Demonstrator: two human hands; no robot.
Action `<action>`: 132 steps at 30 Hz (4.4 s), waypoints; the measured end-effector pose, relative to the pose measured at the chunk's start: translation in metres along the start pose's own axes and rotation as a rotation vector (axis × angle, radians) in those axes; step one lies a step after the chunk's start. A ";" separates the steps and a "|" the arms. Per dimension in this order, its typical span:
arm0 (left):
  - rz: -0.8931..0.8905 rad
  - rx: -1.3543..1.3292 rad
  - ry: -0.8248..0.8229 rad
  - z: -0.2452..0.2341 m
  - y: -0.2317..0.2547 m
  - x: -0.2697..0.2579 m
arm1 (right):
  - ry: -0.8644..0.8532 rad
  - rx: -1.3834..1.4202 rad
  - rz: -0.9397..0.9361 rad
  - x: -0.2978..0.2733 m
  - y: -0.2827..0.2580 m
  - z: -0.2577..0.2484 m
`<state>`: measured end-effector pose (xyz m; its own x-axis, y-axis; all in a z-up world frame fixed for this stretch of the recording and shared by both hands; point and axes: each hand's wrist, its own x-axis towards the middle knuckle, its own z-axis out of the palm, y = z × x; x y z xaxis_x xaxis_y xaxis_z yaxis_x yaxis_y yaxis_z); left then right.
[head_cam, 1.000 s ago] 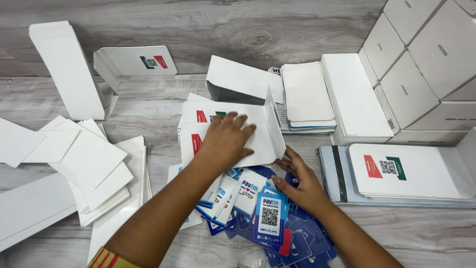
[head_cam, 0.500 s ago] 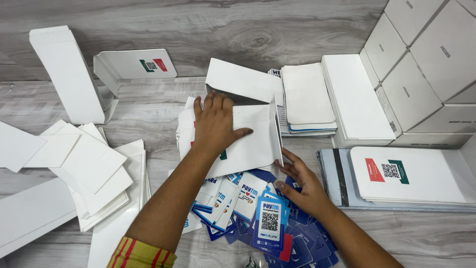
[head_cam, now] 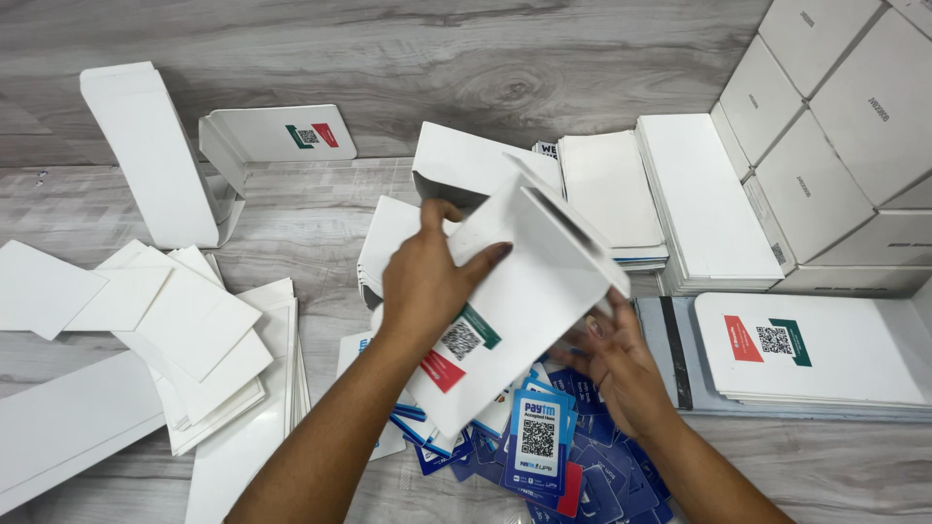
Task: The person sorts through a pile of small cards with QR codes and white paper sheets on a floor surface. They pick up cards, flip them, and place them into separate stacks, occasionally moving white sheets aside.
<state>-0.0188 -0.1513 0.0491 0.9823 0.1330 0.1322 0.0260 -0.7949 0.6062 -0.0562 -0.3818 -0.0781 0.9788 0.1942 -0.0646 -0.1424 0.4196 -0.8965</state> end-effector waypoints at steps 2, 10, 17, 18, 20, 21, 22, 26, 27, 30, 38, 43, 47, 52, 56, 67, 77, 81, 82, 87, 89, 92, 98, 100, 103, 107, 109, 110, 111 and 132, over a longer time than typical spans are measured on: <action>0.136 -0.105 -0.019 0.019 0.013 -0.002 | -0.037 0.106 0.044 -0.005 0.002 0.005; -0.055 -0.552 -0.130 0.079 0.001 0.066 | 0.178 0.199 -0.099 0.011 -0.006 -0.018; -0.335 -0.884 -0.145 0.126 -0.024 0.149 | 0.247 0.209 -0.123 0.020 0.001 -0.022; -0.350 -0.955 -0.129 0.131 -0.025 0.157 | 0.248 0.216 -0.125 0.021 0.002 -0.023; -0.325 -0.829 -0.026 0.137 -0.028 0.169 | 0.242 0.199 -0.118 0.023 0.005 -0.024; -0.315 -0.766 0.021 0.139 -0.027 0.173 | 0.243 0.189 -0.113 0.023 0.007 -0.026; -0.243 -0.718 0.127 0.136 -0.027 0.176 | 0.226 0.176 -0.121 0.024 0.008 -0.027; -0.134 -0.587 0.407 0.087 -0.027 0.166 | 0.189 0.146 -0.134 0.022 0.012 -0.028; -0.085 -0.598 0.435 0.066 -0.024 0.160 | 0.183 0.144 -0.139 0.023 0.011 -0.027; 0.358 -0.351 0.641 0.005 -0.015 0.124 | 0.126 0.168 -0.180 0.021 0.010 -0.026; 0.469 0.363 0.229 -0.052 0.006 -0.022 | 0.167 0.134 -0.193 0.016 0.000 -0.012; 0.727 0.541 0.120 0.020 0.025 -0.062 | 0.144 0.167 -0.193 0.008 0.009 -0.005; 0.744 0.500 0.024 0.071 0.039 -0.067 | 0.139 0.191 -0.155 0.006 0.016 -0.013; 0.770 0.247 -0.055 0.092 0.035 -0.058 | 0.132 0.282 -0.115 0.014 0.020 -0.028; 0.674 0.061 -0.138 0.080 0.018 -0.039 | 0.092 0.290 -0.082 0.016 0.023 -0.035; 0.136 -0.347 -0.255 0.029 0.007 -0.024 | 0.007 0.204 -0.048 0.016 0.011 -0.030; 0.655 0.282 -0.116 -0.033 -0.017 -0.038 | 0.244 -0.179 -0.338 0.012 -0.040 -0.022; 0.616 0.383 -0.191 -0.018 -0.019 -0.042 | -0.035 -0.269 -0.257 -0.001 -0.031 -0.005; 0.601 0.400 -0.205 -0.014 -0.019 -0.042 | -0.050 -0.279 -0.282 -0.001 -0.031 -0.004; 0.657 0.473 -0.208 0.007 -0.012 -0.041 | -0.117 -0.430 -0.317 -0.006 -0.023 -0.006; 0.685 0.479 -0.166 0.014 -0.012 -0.040 | -0.126 -0.431 -0.334 -0.007 -0.015 -0.009; 0.703 0.470 -0.136 0.022 -0.013 -0.041 | -0.116 -0.566 -0.393 -0.007 -0.002 -0.014; 0.727 0.488 -0.128 0.019 -0.012 -0.040 | -0.129 -0.660 -0.464 -0.004 0.006 -0.021; 0.730 0.487 -0.150 0.020 -0.012 -0.038 | -0.128 -0.703 -0.505 -0.003 0.006 -0.022; 0.716 0.481 -0.148 0.023 -0.015 -0.036 | -0.088 -0.811 -0.550 -0.003 0.010 -0.020; 0.725 0.469 -0.098 0.026 -0.020 -0.035 | -0.044 -0.908 -0.576 0.001 0.012 -0.017; 0.736 0.456 -0.081 0.027 -0.021 -0.036 | -0.030 -0.920 -0.574 0.001 0.012 -0.015; 0.759 0.448 -0.054 0.027 -0.022 -0.036 | -0.035 -0.909 -0.577 0.001 0.012 -0.015; 0.783 0.441 -0.024 0.026 -0.022 -0.035 | -0.038 -0.897 -0.582 0.001 0.010 -0.014; 0.773 0.588 -0.132 0.023 0.031 -0.052 | 0.120 -0.564 -0.265 -0.009 -0.127 -0.037</action>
<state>-0.0652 -0.1964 0.0425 0.7797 -0.5870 0.2180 -0.5798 -0.8083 -0.1028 -0.0414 -0.4701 0.0201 0.9845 0.0336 0.1722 0.1747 -0.0980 -0.9797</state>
